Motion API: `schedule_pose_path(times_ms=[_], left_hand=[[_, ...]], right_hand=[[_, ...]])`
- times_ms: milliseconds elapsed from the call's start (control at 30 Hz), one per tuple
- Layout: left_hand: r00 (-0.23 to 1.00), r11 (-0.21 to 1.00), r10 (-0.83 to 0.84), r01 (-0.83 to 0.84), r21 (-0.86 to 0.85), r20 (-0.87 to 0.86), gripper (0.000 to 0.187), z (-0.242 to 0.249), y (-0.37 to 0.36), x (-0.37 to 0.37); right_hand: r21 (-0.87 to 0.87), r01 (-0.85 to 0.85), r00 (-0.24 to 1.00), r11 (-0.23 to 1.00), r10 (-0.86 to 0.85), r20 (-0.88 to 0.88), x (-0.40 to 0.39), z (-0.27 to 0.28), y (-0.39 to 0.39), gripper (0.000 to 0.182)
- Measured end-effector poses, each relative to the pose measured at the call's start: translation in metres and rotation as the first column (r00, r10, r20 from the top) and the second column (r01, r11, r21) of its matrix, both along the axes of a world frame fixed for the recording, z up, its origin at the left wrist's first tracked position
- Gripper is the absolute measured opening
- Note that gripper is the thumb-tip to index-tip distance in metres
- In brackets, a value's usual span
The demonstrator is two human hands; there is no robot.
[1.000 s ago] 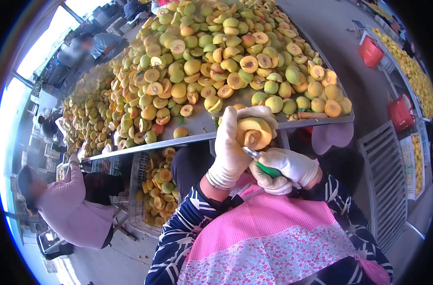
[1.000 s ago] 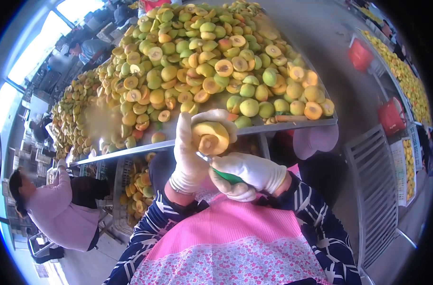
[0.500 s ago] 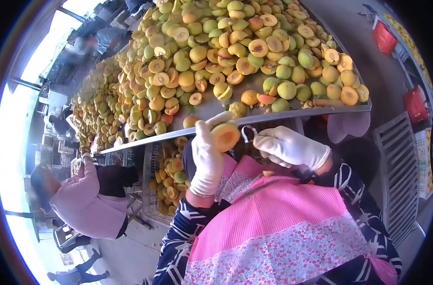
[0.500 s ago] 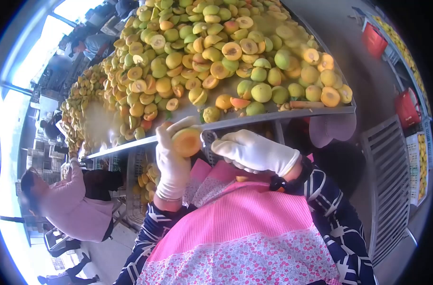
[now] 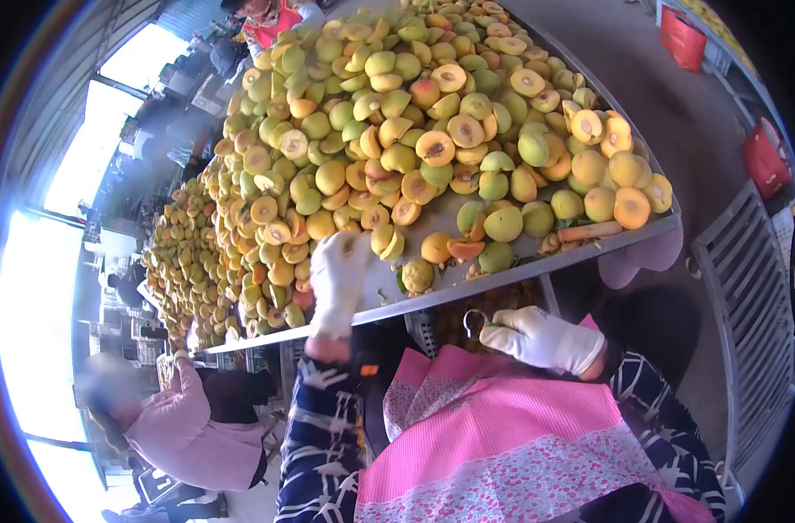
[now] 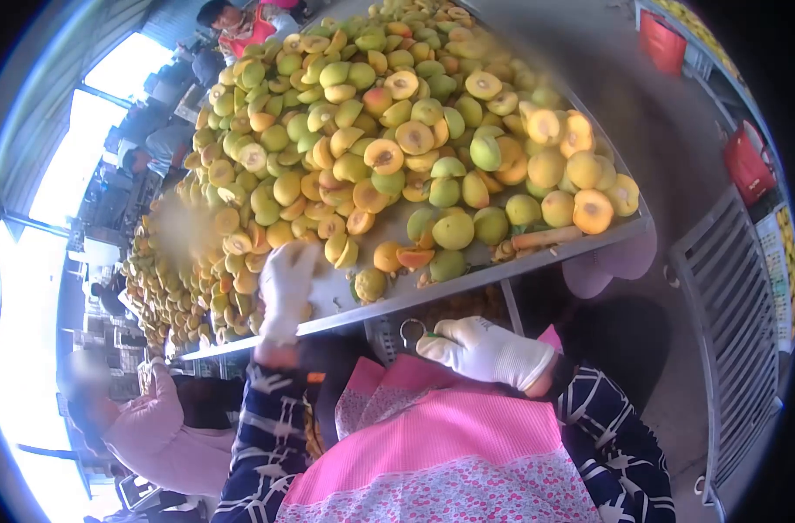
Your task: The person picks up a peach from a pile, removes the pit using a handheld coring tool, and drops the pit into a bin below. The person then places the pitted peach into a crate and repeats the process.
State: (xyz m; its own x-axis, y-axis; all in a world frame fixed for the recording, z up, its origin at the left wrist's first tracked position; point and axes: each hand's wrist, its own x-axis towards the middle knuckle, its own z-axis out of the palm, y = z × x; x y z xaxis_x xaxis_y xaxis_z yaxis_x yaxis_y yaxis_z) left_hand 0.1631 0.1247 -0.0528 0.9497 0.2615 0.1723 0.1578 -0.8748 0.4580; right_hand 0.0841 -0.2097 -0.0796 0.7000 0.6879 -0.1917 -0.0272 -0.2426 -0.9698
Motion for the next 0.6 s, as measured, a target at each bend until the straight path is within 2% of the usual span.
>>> schedule_pose_path(times_ms=[33, 67, 133, 200, 267, 333, 400, 433, 467, 533, 567, 600], left_hand=[[0.997, 0.997, -0.067, 0.066, 0.034, 0.029, 0.040, -0.009, -0.023, 0.025], [0.994, 0.993, -0.081, 0.086, 0.079, -0.070, 0.045, -0.021, -0.038, 0.050], [0.989, 0.998, -0.021, 0.029, 0.051, -0.148, 0.059, -0.047, -0.063, 0.088], [0.998, 0.998, 0.055, -0.055, -0.007, -0.032, 0.058, -0.061, -0.082, 0.100], [0.995, 0.988, 0.098, -0.093, -0.122, 0.036, 0.059, -0.092, -0.068, 0.113], [0.993, 0.968, 0.056, -0.028, -0.250, 0.106, 0.052, -0.099, -0.058, 0.111], [0.988, 0.942, 0.020, 0.032, -0.333, 0.150, 0.047, -0.095, -0.050, 0.100], [0.996, 0.921, 0.024, 0.009, -0.390, 0.081, 0.039, -0.070, -0.055, 0.083], [0.998, 0.809, -0.016, 0.049, -0.586, 0.061, 0.038, -0.053, -0.060, 0.067], [0.994, 0.465, -0.095, 0.086, -0.881, 0.047, 0.037, -0.027, -0.065, 0.027], [0.988, 0.274, -0.113, 0.128, -0.953, 0.101, 0.041, -0.010, -0.077, 0.002], [0.979, 0.237, -0.171, 0.150, -0.960, 0.111, 0.047, 0.000, -0.082, -0.021]], right_hand=[[0.001, 0.008, 1.000, 1.000, -0.008, 0.005, 0.000, 0.000, -0.002, 0.044], [0.002, 0.016, 1.000, 1.000, -0.016, 0.007, 0.000, 0.000, -0.004, 0.044], [-0.013, 0.033, 0.999, 0.999, -0.033, -0.021, 0.001, 0.004, -0.009, 0.044], [0.021, 0.080, 0.997, 0.997, -0.080, 0.000, 0.001, 0.003, -0.014, 0.043], [0.102, 0.130, 0.988, 0.986, -0.137, 0.067, -0.002, -0.009, -0.014, 0.041], [0.127, 0.144, 0.984, 0.981, -0.155, 0.082, -0.002, -0.010, -0.013, 0.040], [0.116, 0.134, 0.988, 0.984, -0.141, 0.055, 0.000, -0.005, -0.012, 0.043], [0.135, 0.166, 0.979, 0.977, -0.180, 0.098, -0.001, -0.003, -0.011, 0.042], [0.111, 0.198, 0.980, 0.974, -0.197, -0.021, -0.001, 0.002, -0.010, 0.042], [0.049, 0.242, 0.940, 0.969, -0.221, -0.261, -0.003, 0.017, -0.005, 0.041], [0.199, 0.278, 0.925, 0.940, -0.205, -0.320, -0.008, 0.030, 0.002, 0.033], [0.238, 0.271, 0.940, 0.933, -0.204, -0.273, -0.012, 0.040, 0.011, 0.033]])
